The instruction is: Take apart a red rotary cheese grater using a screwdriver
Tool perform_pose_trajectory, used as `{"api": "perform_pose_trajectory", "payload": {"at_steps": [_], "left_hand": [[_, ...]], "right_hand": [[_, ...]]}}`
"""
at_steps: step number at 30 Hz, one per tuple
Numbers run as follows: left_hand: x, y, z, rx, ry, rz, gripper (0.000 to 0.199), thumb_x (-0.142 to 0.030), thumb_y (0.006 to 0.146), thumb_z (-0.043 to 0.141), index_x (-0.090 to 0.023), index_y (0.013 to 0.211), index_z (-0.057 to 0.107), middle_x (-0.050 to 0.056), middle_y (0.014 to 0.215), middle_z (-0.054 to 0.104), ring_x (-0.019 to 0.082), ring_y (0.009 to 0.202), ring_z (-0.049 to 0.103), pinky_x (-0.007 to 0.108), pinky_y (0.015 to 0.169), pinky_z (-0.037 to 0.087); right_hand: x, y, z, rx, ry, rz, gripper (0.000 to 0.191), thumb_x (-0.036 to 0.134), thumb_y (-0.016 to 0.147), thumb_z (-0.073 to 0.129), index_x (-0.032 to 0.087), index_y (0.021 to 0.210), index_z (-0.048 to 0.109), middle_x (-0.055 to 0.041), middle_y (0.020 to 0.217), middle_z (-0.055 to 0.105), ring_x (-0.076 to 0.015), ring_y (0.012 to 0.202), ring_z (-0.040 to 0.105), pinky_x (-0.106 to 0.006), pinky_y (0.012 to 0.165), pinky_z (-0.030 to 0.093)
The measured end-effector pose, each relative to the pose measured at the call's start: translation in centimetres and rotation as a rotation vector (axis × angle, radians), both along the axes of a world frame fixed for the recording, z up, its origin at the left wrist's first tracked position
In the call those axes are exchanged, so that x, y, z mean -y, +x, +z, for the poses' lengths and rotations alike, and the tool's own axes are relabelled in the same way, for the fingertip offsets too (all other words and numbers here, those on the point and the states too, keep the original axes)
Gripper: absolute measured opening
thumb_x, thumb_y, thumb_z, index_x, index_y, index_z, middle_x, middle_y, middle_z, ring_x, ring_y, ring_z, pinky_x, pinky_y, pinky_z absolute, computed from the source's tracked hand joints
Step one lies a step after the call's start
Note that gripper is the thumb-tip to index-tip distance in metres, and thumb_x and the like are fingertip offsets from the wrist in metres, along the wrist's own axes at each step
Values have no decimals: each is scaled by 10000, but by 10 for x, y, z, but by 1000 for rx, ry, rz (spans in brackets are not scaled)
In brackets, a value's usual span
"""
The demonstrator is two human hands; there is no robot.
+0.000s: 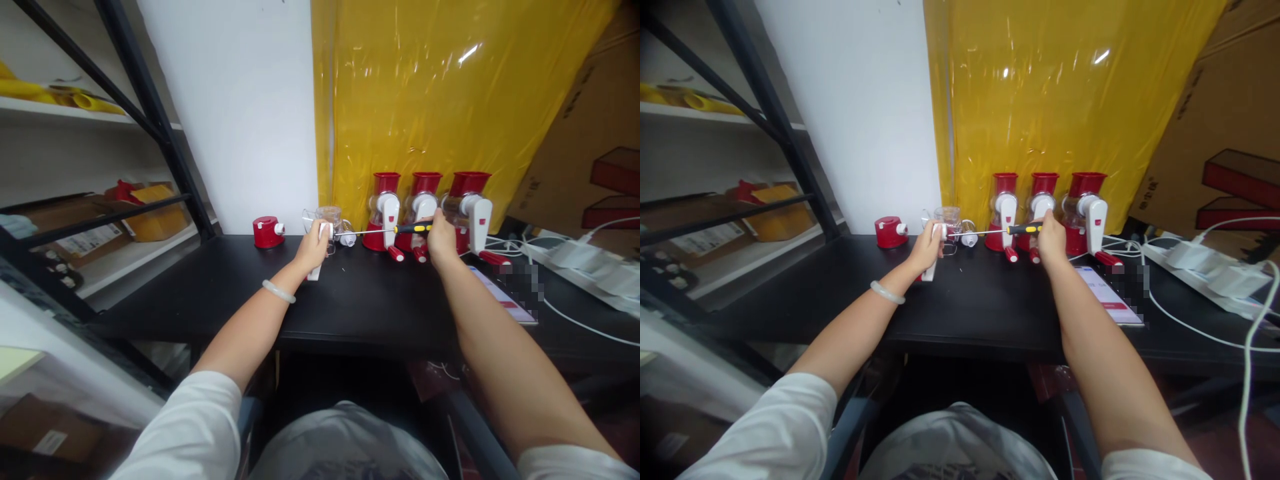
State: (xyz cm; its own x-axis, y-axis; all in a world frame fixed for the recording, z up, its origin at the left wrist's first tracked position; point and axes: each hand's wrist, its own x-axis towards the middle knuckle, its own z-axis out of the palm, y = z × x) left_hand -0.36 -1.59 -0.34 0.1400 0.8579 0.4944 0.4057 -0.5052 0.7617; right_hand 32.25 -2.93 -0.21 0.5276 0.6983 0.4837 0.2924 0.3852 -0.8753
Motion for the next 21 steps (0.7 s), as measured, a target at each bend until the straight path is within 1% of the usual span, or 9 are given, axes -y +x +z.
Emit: {"api": "perform_pose_trajectory", "payload": {"at_steps": [2, 4, 6, 9, 13, 16, 19, 21], "left_hand": [[2, -2, 1, -19, 97, 1, 369, -494, 1126, 396, -212, 1290, 568, -21, 723, 631, 156, 543, 608, 291, 651, 511], [4, -4, 2, -26, 155, 10, 414, -526, 1126, 390, -201, 1311, 569, -9, 726, 640, 166, 563, 618, 305, 677, 510], [3, -5, 3, -28, 176, 14, 442, -553, 1124, 388, -199, 1317, 568, -6, 725, 639, 168, 561, 617, 307, 667, 503], [0, -6, 2, -20, 175, 1, 436, -552, 1125, 378, -205, 1309, 567, -20, 698, 618, 161, 541, 604, 294, 631, 490], [-5, -6, -3, -2, 146, -23, 415, -541, 1124, 381, -214, 1295, 573, -27, 684, 607, 154, 527, 595, 285, 608, 496], [-8, -4, -6, 48, 99, -28, 457, -596, 1114, 384, -215, 1276, 577, -13, 710, 613, 149, 512, 588, 286, 581, 496], [-9, -1, -6, 119, 37, -28, 507, -669, 1094, 395, -217, 1237, 573, -17, 716, 595, 133, 488, 566, 278, 551, 484], [-9, 0, -5, 165, -6, -32, 511, -689, 1086, 405, -219, 1206, 566, -27, 710, 577, 120, 474, 550, 269, 537, 477]], "right_hand": [[4, 0, 2, 7, -88, -52, 580, 734, 960, 544, 226, 688, 614, -12, 530, 537, -175, 487, 509, -326, 506, 438], [6, -3, 3, 4, -119, -48, 508, 655, 935, 638, 232, 661, 582, 5, 490, 506, -160, 456, 466, -311, 464, 384], [7, -6, 4, -24, -112, -6, 436, 582, 925, 663, 234, 677, 577, 24, 473, 483, -149, 435, 444, -292, 428, 336], [6, -8, 3, -59, -63, 40, 398, 580, 901, 680, 233, 726, 593, 47, 489, 465, -136, 429, 446, -265, 404, 305], [0, -4, 0, -47, 24, 40, 408, 605, 877, 692, 233, 740, 593, 59, 538, 460, -126, 466, 476, -251, 429, 356], [-4, 0, -2, -29, 93, 45, 384, 587, 879, 687, 232, 763, 595, 47, 609, 524, -121, 523, 504, -242, 475, 404], [-8, 0, -5, -50, 144, 97, 341, 560, 863, 698, 233, 813, 618, 19, 766, 642, -131, 647, 584, -237, 559, 489], [-11, -1, -6, -83, 162, 143, 306, 531, 836, 713, 238, 838, 625, 8, 864, 679, -149, 765, 640, -246, 626, 544]]}}
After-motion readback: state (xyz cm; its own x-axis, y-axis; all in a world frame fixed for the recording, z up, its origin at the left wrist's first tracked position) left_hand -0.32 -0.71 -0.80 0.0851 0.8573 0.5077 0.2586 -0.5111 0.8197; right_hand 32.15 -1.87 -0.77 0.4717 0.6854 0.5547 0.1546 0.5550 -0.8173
